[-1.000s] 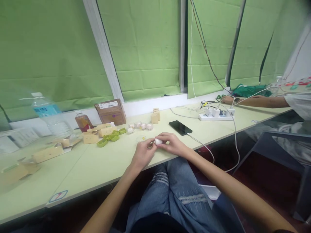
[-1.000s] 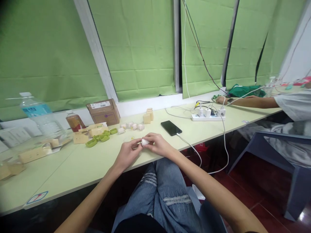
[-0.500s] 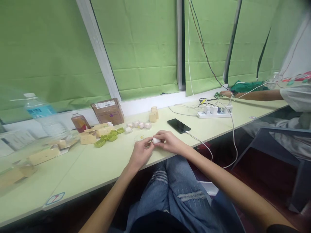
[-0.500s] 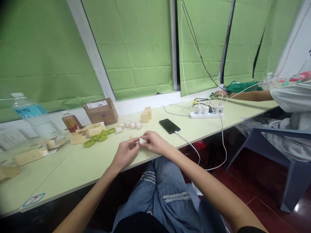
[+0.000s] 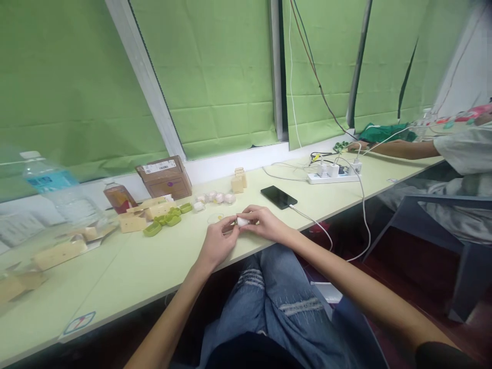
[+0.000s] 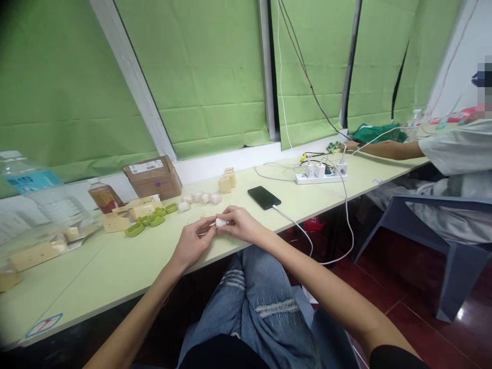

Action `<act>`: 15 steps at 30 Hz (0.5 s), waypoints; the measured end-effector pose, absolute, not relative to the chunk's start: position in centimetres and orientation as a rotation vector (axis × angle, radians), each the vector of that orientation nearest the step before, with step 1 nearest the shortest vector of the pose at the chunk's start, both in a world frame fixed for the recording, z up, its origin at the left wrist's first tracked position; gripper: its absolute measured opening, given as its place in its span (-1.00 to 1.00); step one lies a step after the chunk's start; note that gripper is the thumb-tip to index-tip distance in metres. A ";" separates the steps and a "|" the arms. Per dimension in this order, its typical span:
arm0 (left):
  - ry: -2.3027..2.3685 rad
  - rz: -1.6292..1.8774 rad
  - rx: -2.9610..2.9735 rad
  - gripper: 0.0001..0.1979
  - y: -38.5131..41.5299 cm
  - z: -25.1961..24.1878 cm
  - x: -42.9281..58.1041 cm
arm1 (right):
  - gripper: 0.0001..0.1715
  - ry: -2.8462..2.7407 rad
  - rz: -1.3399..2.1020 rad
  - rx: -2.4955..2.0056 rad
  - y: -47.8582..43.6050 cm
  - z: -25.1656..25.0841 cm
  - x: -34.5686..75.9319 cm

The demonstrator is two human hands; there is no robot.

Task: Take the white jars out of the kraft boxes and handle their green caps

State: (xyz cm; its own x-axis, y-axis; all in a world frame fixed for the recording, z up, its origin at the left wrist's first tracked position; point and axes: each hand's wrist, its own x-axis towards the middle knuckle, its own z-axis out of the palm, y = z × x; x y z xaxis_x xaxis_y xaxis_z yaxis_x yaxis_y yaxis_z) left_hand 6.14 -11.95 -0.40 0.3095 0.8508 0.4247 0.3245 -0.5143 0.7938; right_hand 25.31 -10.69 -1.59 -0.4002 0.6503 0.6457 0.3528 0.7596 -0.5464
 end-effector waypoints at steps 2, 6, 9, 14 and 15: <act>1.056 1.178 2.014 -0.58 -12.1 -0.4 6.2 | -0.63 -2.002 0.411 -0.732 -10.5 -1.9 25.4; 1.067 1.167 2.101 -0.50 -11.9 -0.7 6.1 | -0.52 -2.004 0.401 -0.685 -10.1 -2.4 25.6; 1.029 1.170 2.223 -0.53 -11.5 -0.9 5.8 | -0.44 -1.983 0.487 -0.649 -9.9 -2.4 25.9; 1.001 1.228 2.200 -0.69 -11.3 -1.1 5.6 | -0.54 -1.859 0.807 -0.711 -10.3 -1.9 26.4; 1.008 1.235 2.172 -0.70 -11.3 -1.1 5.6 | -0.56 -1.830 0.875 -0.740 -10.4 -1.8 26.4</act>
